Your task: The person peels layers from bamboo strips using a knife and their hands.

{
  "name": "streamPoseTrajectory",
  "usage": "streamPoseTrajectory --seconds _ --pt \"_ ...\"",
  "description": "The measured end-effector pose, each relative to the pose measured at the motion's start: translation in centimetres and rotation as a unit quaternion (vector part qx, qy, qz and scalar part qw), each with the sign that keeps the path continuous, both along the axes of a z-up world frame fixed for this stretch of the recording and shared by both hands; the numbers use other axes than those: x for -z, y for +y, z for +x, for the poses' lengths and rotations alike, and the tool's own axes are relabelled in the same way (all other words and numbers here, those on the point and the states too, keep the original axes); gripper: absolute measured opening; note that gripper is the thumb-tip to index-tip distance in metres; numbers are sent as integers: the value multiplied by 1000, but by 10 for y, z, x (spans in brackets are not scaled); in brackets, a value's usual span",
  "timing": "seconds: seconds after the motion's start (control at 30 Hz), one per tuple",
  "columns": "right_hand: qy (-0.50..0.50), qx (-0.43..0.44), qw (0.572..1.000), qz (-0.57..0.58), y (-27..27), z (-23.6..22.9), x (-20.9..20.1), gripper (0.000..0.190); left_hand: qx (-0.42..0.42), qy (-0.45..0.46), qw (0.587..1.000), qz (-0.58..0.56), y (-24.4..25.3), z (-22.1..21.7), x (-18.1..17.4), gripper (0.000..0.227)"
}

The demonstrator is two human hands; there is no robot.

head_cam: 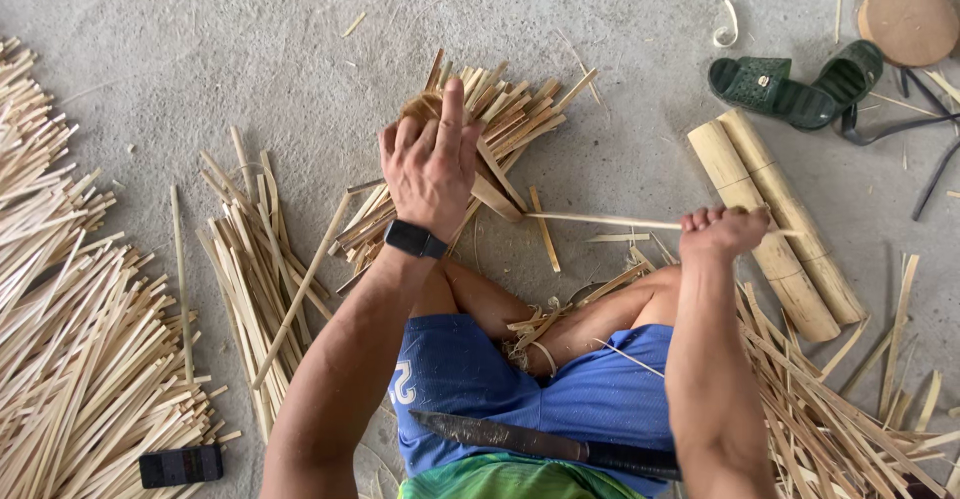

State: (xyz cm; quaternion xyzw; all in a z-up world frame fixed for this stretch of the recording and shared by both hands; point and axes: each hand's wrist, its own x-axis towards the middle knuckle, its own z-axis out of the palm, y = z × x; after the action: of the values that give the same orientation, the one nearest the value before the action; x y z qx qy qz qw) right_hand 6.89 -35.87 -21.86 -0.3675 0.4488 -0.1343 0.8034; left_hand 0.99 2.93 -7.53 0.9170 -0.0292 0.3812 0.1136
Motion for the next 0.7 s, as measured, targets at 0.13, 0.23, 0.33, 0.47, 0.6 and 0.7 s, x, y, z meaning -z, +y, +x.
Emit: streamPoseTrajectory --seconds 0.13,0.23,0.33,0.47,0.6,0.7 --pt "2 -19 997 -69 -84 34 29 37 -52 59 997 1 7 10 2 63" --pt "55 -48 976 -207 -182 18 26 35 -70 71 995 3 12 19 -1 62" --pt "196 -115 888 -401 -267 -44 -2 35 -53 49 997 16 -5 24 -5 64" --pt "400 -222 656 -600 -337 -134 -42 40 12 88 996 24 -30 39 -23 71" --pt "405 -326 436 -734 -325 -194 -42 48 115 122 985 35 -24 42 -45 84" --pt "196 -324 400 -835 -259 -208 -59 55 130 187 963 147 -14 37 -61 108"
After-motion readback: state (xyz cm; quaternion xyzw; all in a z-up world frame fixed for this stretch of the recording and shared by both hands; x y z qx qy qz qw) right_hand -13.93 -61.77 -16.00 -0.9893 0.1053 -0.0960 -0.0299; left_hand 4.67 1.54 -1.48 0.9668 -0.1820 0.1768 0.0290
